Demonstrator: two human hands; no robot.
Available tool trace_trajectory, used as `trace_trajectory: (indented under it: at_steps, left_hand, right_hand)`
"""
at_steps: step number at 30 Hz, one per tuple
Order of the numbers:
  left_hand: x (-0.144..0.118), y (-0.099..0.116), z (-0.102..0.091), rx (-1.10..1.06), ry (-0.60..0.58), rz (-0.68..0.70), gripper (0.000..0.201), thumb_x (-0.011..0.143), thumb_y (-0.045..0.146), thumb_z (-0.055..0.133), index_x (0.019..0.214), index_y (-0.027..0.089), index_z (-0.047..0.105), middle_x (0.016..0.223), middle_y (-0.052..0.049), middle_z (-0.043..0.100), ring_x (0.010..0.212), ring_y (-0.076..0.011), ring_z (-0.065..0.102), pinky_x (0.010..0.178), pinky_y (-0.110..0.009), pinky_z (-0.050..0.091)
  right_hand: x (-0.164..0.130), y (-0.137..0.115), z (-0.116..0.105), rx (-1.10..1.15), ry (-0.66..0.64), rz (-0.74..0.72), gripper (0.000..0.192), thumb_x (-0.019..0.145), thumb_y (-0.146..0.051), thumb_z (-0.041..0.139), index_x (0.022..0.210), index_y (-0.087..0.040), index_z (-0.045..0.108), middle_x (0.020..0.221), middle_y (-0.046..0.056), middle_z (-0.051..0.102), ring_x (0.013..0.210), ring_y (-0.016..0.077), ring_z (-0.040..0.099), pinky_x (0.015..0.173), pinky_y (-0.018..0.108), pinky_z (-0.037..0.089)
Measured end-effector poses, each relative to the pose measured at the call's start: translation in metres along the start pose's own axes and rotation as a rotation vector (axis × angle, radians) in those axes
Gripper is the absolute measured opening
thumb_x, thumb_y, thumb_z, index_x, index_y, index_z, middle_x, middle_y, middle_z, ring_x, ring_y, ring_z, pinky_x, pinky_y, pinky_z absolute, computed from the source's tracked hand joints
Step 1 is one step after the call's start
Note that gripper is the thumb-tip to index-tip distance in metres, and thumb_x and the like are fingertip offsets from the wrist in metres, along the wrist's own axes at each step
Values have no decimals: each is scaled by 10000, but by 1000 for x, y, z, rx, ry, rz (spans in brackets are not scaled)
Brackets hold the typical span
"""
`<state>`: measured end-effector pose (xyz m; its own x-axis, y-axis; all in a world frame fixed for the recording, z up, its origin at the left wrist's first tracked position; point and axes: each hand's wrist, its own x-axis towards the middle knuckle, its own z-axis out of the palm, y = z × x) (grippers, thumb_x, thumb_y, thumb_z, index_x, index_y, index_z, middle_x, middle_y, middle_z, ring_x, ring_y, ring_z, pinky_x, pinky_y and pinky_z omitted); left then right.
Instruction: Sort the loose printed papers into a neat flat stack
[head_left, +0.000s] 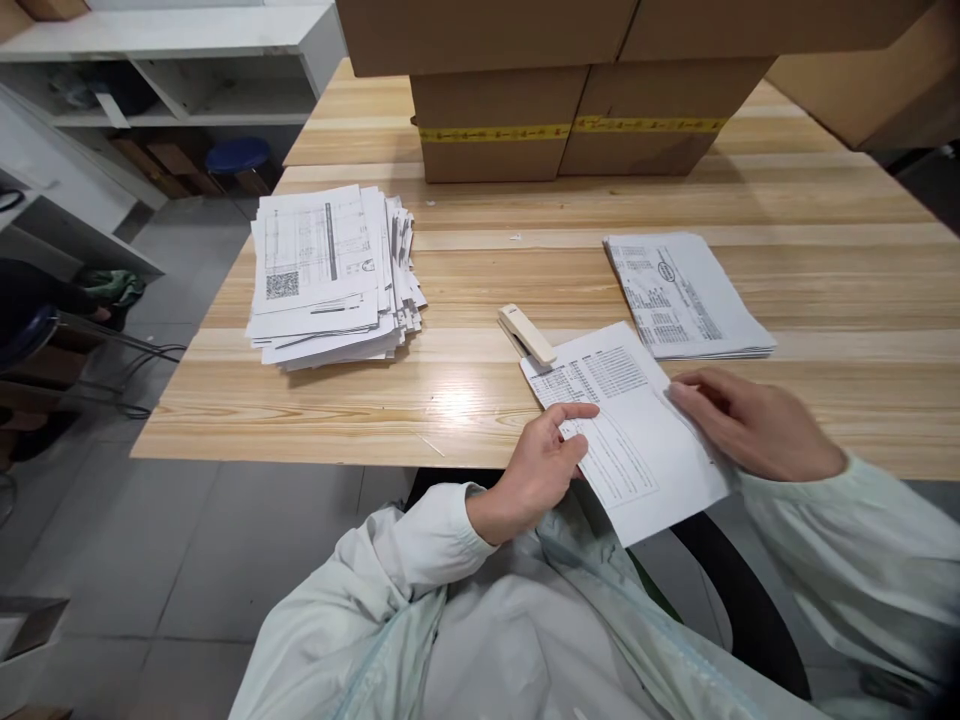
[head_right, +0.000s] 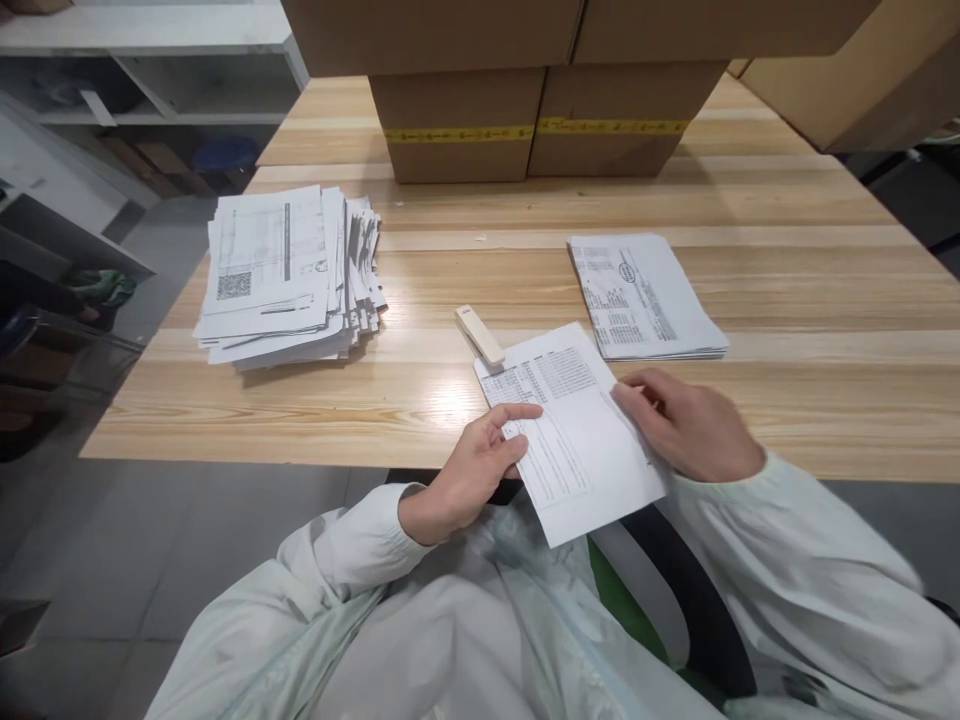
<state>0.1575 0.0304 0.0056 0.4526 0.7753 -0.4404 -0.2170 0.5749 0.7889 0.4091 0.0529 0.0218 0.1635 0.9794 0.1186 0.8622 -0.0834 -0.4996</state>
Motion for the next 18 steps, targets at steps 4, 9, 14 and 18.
trace_trajectory:
  at_steps: [4,9,14,18]
  left_hand:
    - [1,1,0,-62,1,-11,358,834,133,578,1191,158,586,753,19,616,665,-97,586,653,-222,479]
    - [-1,4,2,-132,11,-20,314,845,125,564,1158,150,572,778,8,651,672,-99,619,672,-231,520]
    - [-1,5,4,-115,53,-16,328,835,115,567,1162,137,572,767,16,630,663,-91,604,649,-210,511]
    - [1,4,4,-111,53,-28,341,818,98,564,1157,136,572,716,34,599,626,-88,578,615,-196,488]
  right_hand:
    - [17,-10,-53,-420,54,-154,849,760,-956,227,972,-308,734,674,69,682,482,188,498,497,335,293]
    - [54,-85,-42,-206,120,-585,466,996,-552,383,909,-239,717,830,82,727,624,165,562,648,358,409]
    - [98,-144,57,25,-20,-819,359,1026,-341,380,1155,-174,671,1131,107,706,1043,260,591,961,450,442]
    - [107,-154,115,5,-109,-821,404,1035,-337,346,1235,-121,623,1257,161,648,1179,298,508,1037,476,396]
